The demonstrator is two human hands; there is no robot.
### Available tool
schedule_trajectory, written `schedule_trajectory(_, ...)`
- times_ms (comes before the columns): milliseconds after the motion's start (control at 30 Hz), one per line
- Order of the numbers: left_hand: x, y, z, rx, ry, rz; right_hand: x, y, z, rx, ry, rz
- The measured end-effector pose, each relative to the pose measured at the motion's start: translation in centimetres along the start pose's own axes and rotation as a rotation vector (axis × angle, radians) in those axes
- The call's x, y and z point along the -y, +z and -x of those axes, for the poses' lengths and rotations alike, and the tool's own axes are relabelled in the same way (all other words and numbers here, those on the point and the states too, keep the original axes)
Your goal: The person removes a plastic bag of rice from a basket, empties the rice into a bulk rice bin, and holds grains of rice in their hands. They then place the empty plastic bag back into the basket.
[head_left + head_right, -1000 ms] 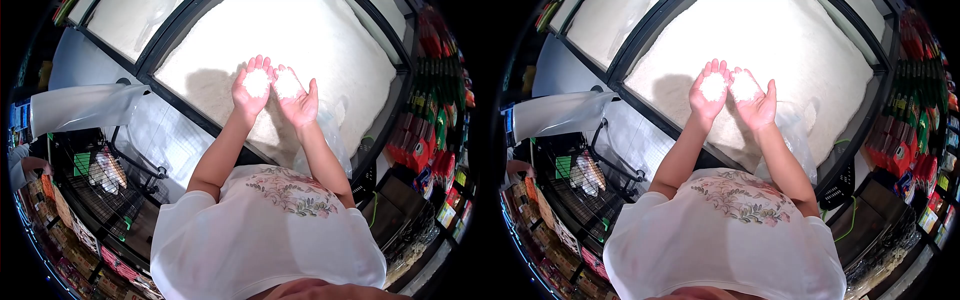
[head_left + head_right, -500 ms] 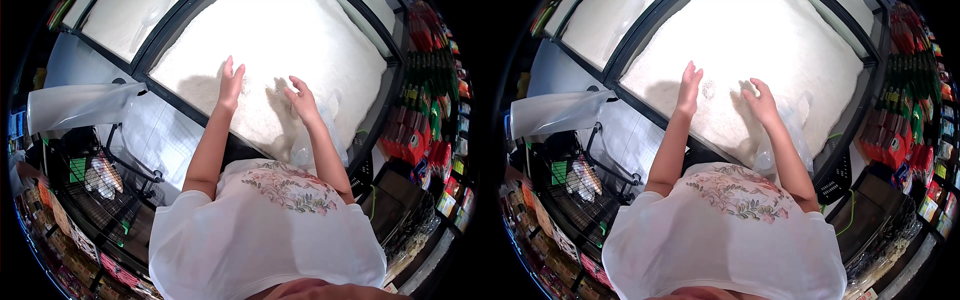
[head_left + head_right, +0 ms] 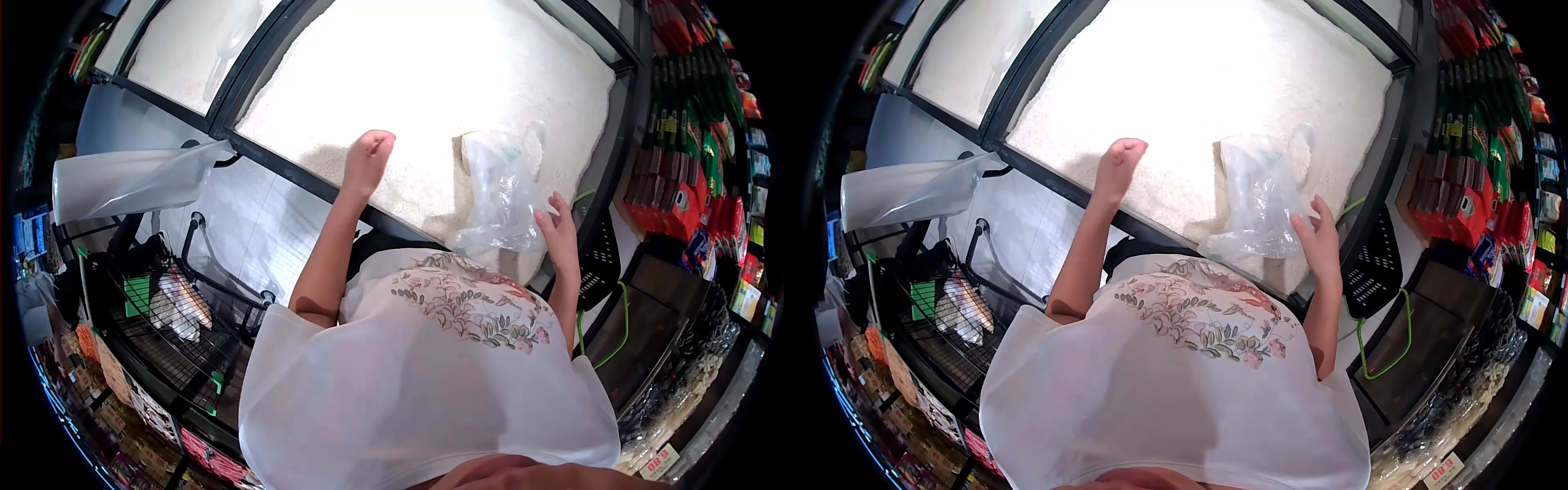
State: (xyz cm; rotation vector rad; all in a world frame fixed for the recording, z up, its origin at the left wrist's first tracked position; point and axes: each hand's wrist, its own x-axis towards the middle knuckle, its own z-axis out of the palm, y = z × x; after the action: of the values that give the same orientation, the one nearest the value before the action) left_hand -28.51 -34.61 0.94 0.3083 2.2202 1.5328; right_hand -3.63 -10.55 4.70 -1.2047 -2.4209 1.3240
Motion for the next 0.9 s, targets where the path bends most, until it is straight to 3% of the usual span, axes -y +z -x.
schedule_trajectory(33, -0.2, 1.2, 0.8, 0.147, 0.124, -0.031, -0.5, 0.3, 0.4, 0.116, 0.075, -0.085)
schedule_trajectory(167, -4.2, 5.5, 5.3, 0.760, 0.089, -0.139, -0.5, 1.9, 1.3, 0.310, 0.105, -0.271)
schedule_trajectory(200, -4.0, 6.9, 6.5, 0.732, 0.239, -0.329, 0.0, 2.7, 1.5, 0.225, 0.020, -0.384)
schedule_trajectory(300, -5.3, 7.8, 7.9, 0.846, 0.235, -0.577, 0.7, 2.6, 1.4, 0.131, 0.059, -0.476)
schedule_trajectory(467, -3.8, 7.4, 7.1, 0.731, 0.254, -0.581, 3.1, 0.3, 1.6, 0.005, 0.040, -0.703)
schedule_trajectory(533, -4.0, 7.2, 6.9, 0.745, 0.071, -0.053, 2.2, -0.4, 1.3, -0.031, 0.009, -0.811)
schedule_trajectory(567, -4.9, 7.1, 6.8, 0.722, 0.096, -0.074, 2.2, -0.9, 1.4, -0.024, -0.025, -0.832)
schedule_trajectory(633, -7.5, 6.9, 7.4, 0.664, -0.021, 0.357, 4.0, -1.1, 2.5, 0.179, -0.089, -0.632)
schedule_trajectory(733, -11.3, 6.8, 7.6, 0.637, 0.131, 0.456, 3.9, 1.4, 2.7, 0.392, -0.237, -0.608)
schedule_trajectory(833, -12.5, 9.4, 8.5, 0.673, 0.474, 0.441, 2.4, 3.9, 2.2, 0.412, -0.355, -0.309)
schedule_trajectory(900, -12.6, 10.6, 9.7, 0.735, 0.539, 0.364, -0.9, 5.9, 0.3, 0.183, -0.565, 0.105)
